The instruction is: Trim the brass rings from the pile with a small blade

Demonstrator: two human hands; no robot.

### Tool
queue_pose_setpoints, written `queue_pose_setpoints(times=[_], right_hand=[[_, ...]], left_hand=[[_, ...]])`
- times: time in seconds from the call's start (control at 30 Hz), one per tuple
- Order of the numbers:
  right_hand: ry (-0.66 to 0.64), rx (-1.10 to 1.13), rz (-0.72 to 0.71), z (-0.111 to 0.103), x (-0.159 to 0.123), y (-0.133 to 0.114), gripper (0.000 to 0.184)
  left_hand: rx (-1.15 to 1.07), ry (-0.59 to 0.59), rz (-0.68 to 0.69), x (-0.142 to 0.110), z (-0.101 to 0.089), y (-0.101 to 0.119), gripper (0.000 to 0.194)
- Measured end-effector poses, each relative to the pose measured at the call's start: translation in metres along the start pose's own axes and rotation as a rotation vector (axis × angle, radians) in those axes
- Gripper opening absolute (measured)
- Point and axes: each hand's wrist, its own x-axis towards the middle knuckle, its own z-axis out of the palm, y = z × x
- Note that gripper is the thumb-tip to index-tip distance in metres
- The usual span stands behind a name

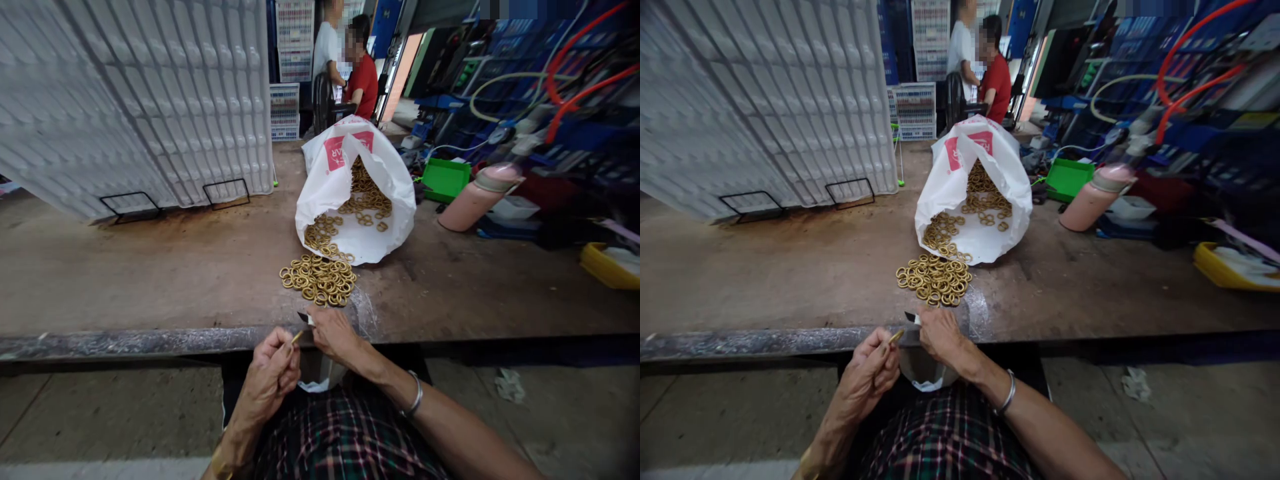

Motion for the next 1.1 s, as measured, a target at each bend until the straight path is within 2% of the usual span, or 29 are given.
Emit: queue_pose_setpoints(times=[0.23,0.5,0.6,0.77,0.87,0.93,1.0,1.1], right_hand=[[0.276,0.022,0.135,-0.004,-0.001,0.028,0.025],[0.227,-0.040,0.141,-0.005,0.002,0.025,0.023],[0.232,-0.041,0.138,-0.005,0.003,0.027,0.021],[0.300,0.070,0.137,-0.007,0.005,0.033,0.020],[0.412,0.231,0.034,-0.011,0.007,0.033,0.015],[0.447,0.336,-0.022,-0.015,0.009,0.028,0.013],[0.399,0.471,-0.012,-0.017,0.010,0.022,0.017],[0.229,0.747,0.047,-0.018,0.010,0.012,0.015]], left_hand=[[-0.296,0.099,-0.075,0.009,0.000,0.007,0.028],[-0.332,0.077,-0.110,0.022,-0.004,0.001,0.018],[-0.350,0.062,-0.139,0.025,-0.005,0.000,0.021],[-0.403,0.129,-0.178,0.030,0.000,0.001,0.022],[-0.334,0.171,-0.127,0.033,0.005,0.001,0.025],[-0.206,0.195,-0.037,0.035,0.008,-0.001,0.026],[-0.016,0.246,0.082,0.037,0.009,-0.004,0.025],[0.213,0.336,0.185,0.039,0.007,-0.006,0.022]])
